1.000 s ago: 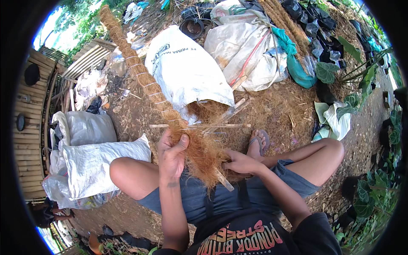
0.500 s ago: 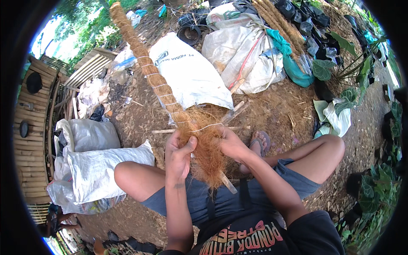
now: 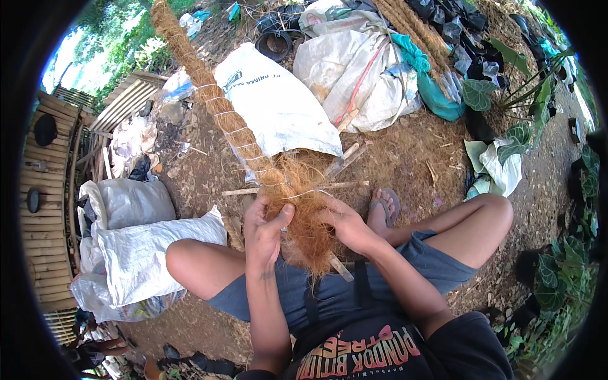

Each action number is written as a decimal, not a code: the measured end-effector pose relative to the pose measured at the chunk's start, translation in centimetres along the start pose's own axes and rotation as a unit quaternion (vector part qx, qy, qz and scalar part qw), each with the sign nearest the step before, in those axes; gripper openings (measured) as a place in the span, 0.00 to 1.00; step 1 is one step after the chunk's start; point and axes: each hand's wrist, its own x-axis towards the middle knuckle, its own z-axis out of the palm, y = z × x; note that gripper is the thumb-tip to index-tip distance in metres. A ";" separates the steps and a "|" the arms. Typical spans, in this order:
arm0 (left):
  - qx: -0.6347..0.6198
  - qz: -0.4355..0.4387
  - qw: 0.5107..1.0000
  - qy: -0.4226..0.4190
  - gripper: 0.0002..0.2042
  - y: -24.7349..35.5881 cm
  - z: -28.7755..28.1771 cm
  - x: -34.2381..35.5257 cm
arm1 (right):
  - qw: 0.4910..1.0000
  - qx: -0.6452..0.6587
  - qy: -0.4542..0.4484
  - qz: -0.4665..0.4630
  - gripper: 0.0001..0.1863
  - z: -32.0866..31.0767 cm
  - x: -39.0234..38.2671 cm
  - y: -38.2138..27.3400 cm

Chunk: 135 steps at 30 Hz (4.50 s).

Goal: The person sits on the ground and weaves a bundle of fibrous material around a long wooden stick using a thin string. They repeatedly wrap the string around the fiber and stick to secure the bundle in place.

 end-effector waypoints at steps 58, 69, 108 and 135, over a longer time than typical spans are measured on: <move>0.043 -0.042 0.998 -0.020 0.15 -5.5 2.3 -1.2 | 0.930 -0.334 0.028 -0.152 0.29 -4.5 -0.9 1.5; 0.073 -0.055 0.996 0.013 0.17 -6.5 2.2 -0.5 | 0.975 -0.096 0.202 -0.020 0.13 -2.4 -2.1 4.1; 0.183 0.042 0.973 0.132 0.07 -9.9 1.9 1.2 | 0.902 -0.331 0.254 -0.110 0.14 1.4 -2.3 4.5; 0.023 -0.120 0.991 -0.049 0.18 -5.9 0.4 0.3 | 0.855 -0.499 0.117 -0.076 0.37 1.9 -3.4 2.6</move>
